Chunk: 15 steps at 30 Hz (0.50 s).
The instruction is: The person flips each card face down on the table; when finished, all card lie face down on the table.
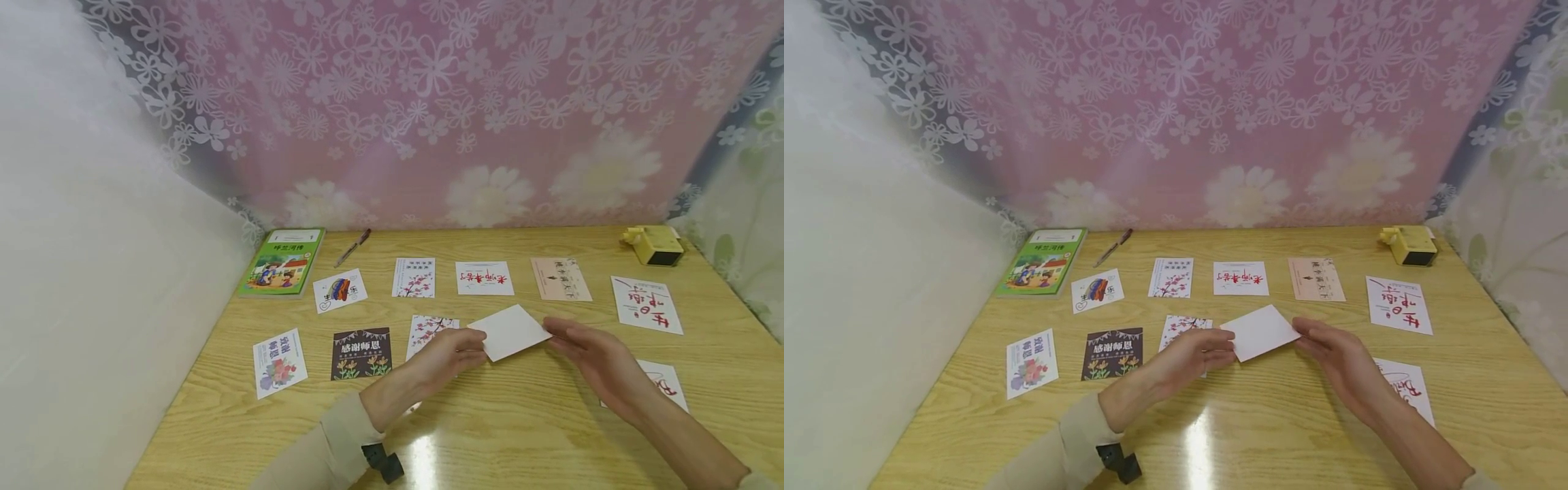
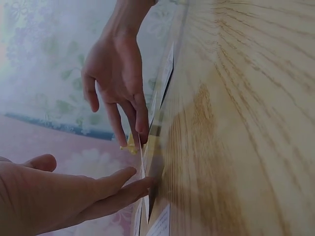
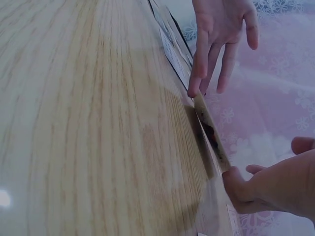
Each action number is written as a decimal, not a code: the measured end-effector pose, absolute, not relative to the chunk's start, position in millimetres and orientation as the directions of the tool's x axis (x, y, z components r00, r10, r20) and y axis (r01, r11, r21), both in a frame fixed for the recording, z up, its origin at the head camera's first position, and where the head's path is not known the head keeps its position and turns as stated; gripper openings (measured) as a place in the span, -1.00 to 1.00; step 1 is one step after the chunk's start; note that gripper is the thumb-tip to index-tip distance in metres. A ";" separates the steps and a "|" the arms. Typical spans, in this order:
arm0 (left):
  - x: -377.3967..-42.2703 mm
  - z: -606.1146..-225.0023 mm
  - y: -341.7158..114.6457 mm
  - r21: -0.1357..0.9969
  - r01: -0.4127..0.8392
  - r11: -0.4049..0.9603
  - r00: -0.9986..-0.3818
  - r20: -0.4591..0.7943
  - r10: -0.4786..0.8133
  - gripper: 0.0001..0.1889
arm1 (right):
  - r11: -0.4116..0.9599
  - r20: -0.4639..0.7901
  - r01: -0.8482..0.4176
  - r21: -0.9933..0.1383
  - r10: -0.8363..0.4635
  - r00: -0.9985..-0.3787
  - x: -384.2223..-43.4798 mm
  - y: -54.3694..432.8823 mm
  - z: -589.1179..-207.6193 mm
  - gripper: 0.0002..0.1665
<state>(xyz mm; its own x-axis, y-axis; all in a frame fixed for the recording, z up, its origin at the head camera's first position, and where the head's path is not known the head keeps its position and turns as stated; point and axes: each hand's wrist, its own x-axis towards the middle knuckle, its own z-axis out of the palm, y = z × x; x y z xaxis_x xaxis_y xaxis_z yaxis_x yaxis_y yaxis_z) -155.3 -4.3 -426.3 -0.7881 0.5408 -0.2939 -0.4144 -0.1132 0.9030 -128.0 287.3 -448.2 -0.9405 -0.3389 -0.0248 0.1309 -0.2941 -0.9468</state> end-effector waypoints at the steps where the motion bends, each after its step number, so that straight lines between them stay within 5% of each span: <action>1: -155.0 -427.0 -4.0 0.905 -0.413 -0.105 -0.785 -0.295 0.544 -0.53 | -0.262 -0.049 0.140 -0.955 -0.325 -0.945 -128.6 287.6 -448.6 -0.52; 5: -153.8 -430.1 -3.8 0.915 -0.401 -0.044 -0.770 -0.311 0.558 -0.48 | -0.102 -0.155 0.188 -0.977 -0.268 -0.951 -130.2 286.0 -448.2 -0.56; 9: -151.5 -429.3 -3.0 0.918 -0.397 -0.009 -0.767 -0.327 0.551 -0.45 | 0.036 -0.215 0.213 -0.976 -0.244 -0.946 -130.5 282.5 -445.4 -0.37; 15: -148.5 -425.0 -2.3 0.922 -0.387 0.014 -0.782 -0.336 0.525 -0.45 | 0.067 -0.231 0.221 -0.973 -0.256 -0.939 -131.4 283.7 -444.8 -0.38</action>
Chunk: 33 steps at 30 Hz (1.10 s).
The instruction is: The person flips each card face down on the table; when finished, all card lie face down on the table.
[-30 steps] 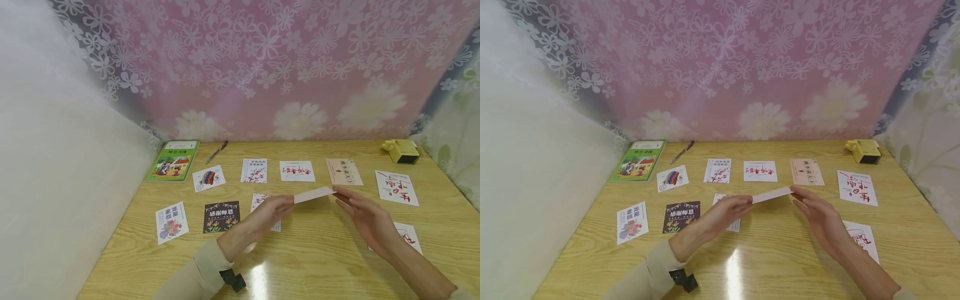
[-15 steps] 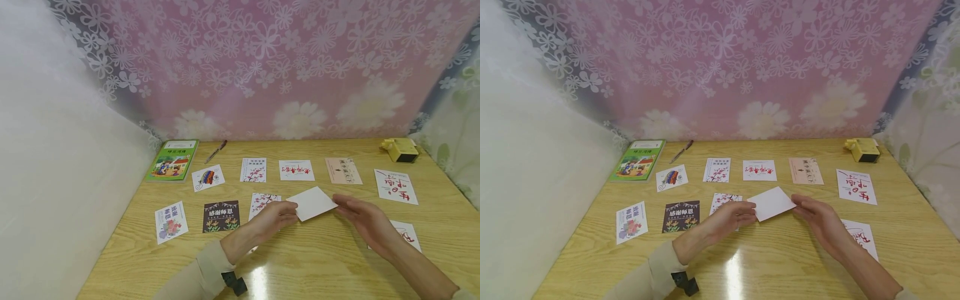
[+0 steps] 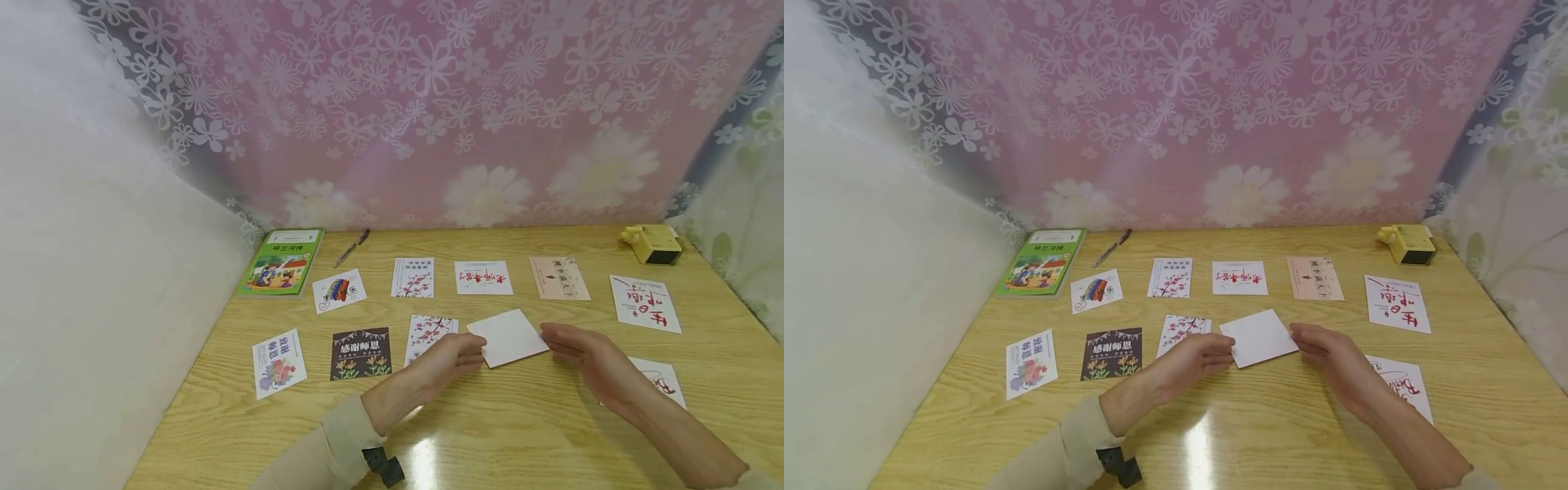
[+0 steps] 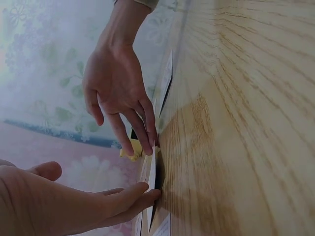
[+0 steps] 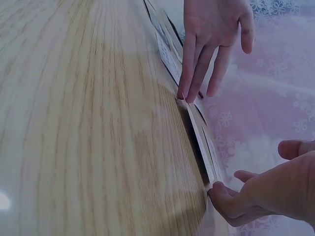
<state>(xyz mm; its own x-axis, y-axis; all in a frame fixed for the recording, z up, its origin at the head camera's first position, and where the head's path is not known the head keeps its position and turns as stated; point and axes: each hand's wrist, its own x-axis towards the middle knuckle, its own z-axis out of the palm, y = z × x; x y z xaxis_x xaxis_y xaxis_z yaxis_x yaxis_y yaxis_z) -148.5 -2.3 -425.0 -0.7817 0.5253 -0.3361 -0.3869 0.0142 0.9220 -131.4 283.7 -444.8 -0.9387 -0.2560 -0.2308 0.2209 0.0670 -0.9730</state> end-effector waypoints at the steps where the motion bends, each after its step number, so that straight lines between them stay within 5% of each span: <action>1: -148.4 -425.0 -2.6 0.921 -0.388 0.021 -0.784 -0.342 0.518 -0.45 | 0.061 -0.228 0.219 -0.974 -0.260 -0.938 -131.4 284.4 -444.9 -0.42; 7: -146.1 -423.2 -4.7 0.918 -0.388 0.086 -0.797 -0.380 0.469 -0.40 | -0.033 -0.188 0.207 -0.978 -0.302 -0.935 -128.9 295.9 -445.5 -0.60; 15: -150.5 -423.3 -1.3 0.950 -0.309 0.051 -0.774 -0.283 0.567 -0.39 | -0.284 -0.002 0.147 -0.947 -0.454 -0.891 -125.7 327.1 -442.1 -0.38; 20: -162.2 -431.3 10.2 0.948 -0.318 -0.018 -0.727 -0.232 0.647 -0.46 | -0.302 0.040 0.128 -0.945 -0.495 -0.868 -123.0 349.7 -438.7 -0.33; 33: -172.6 -438.0 83.7 0.863 -0.495 -0.095 -0.695 -0.328 0.639 -0.58 | -0.482 0.035 0.105 -0.870 -0.273 -0.961 -94.5 401.3 -456.1 -0.25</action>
<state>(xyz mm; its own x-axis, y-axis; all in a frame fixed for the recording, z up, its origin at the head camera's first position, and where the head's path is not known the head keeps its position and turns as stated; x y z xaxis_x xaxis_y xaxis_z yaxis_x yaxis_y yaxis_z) -172.6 83.7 -438.0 -0.6952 0.6394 -0.3285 -0.4954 -0.0951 0.8635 -94.5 401.3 -456.1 -0.9613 -0.2732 0.0354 0.1050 -0.4821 -0.8698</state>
